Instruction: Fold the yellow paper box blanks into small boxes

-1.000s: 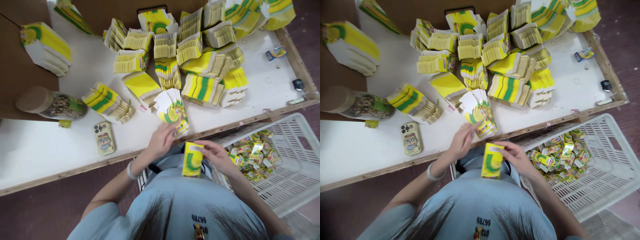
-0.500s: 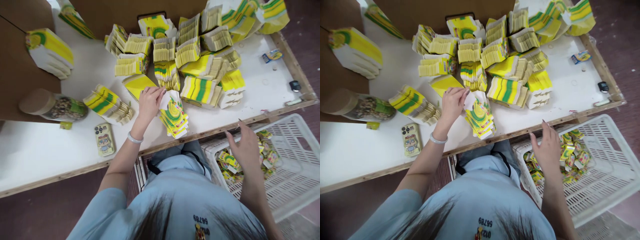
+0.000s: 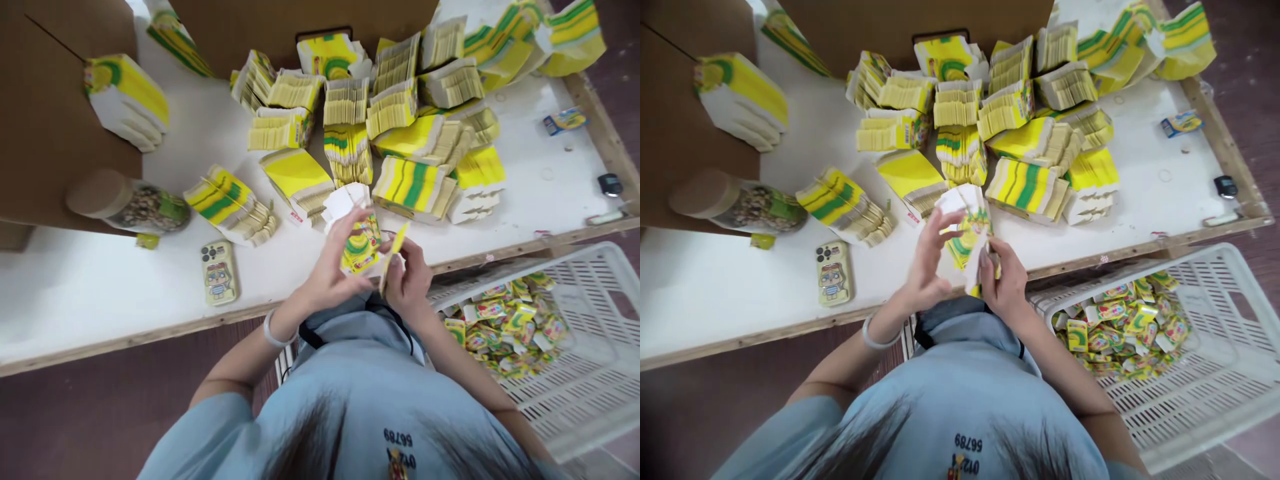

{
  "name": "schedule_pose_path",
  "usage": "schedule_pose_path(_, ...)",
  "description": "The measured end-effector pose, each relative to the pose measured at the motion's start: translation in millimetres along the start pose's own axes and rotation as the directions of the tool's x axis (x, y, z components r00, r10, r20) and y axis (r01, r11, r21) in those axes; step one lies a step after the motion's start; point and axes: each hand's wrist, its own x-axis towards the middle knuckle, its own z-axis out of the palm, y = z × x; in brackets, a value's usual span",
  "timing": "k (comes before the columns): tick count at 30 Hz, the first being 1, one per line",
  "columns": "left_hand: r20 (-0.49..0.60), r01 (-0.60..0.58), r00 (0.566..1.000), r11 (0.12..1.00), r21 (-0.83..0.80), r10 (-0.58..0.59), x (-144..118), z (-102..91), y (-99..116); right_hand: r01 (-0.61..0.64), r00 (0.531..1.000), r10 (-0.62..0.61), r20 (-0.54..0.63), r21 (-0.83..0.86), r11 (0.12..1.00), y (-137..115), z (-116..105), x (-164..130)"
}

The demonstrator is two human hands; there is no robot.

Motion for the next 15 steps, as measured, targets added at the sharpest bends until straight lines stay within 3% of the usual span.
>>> schedule_pose_path(3, 0.288, 0.036, 0.958, 0.994, -0.1, -0.006, -18.0, 16.5, -8.7, -0.037, 0.998, 0.039, -0.059, 0.031, 0.999, -4.1, -6.2, -10.7)
schedule_pose_path(5, 0.371, 0.084, 0.929, 0.984, -0.16, -0.019, -28.0, 26.1, -10.7, -0.063, 0.995, 0.068, -0.075, 0.067, 0.996, -5.3, -8.0, -17.9)
schedule_pose_path(8, 0.343, 0.138, 0.937, 0.973, -0.184, -0.068, -36.0, 30.9, -9.7, -0.194, 0.976, 0.204, -0.078, 0.12, 0.974, -3.5, -8.2, -27.5)
schedule_pose_path(11, 0.293, 0.278, 0.928, 0.952, -0.129, -0.231, -39.1, 29.2, -6.8, -0.337, 0.928, 0.361, -0.091, 0.202, 0.919, 0.4, -5.3, -33.4)
schedule_pose_path(15, 0.229, 0.411, 0.896, 0.906, -0.099, -0.381, -51.6, 36.8, -3.3, -0.401, 0.889, 0.449, -0.084, 0.327, 0.856, 6.6, -1.5, -42.0)
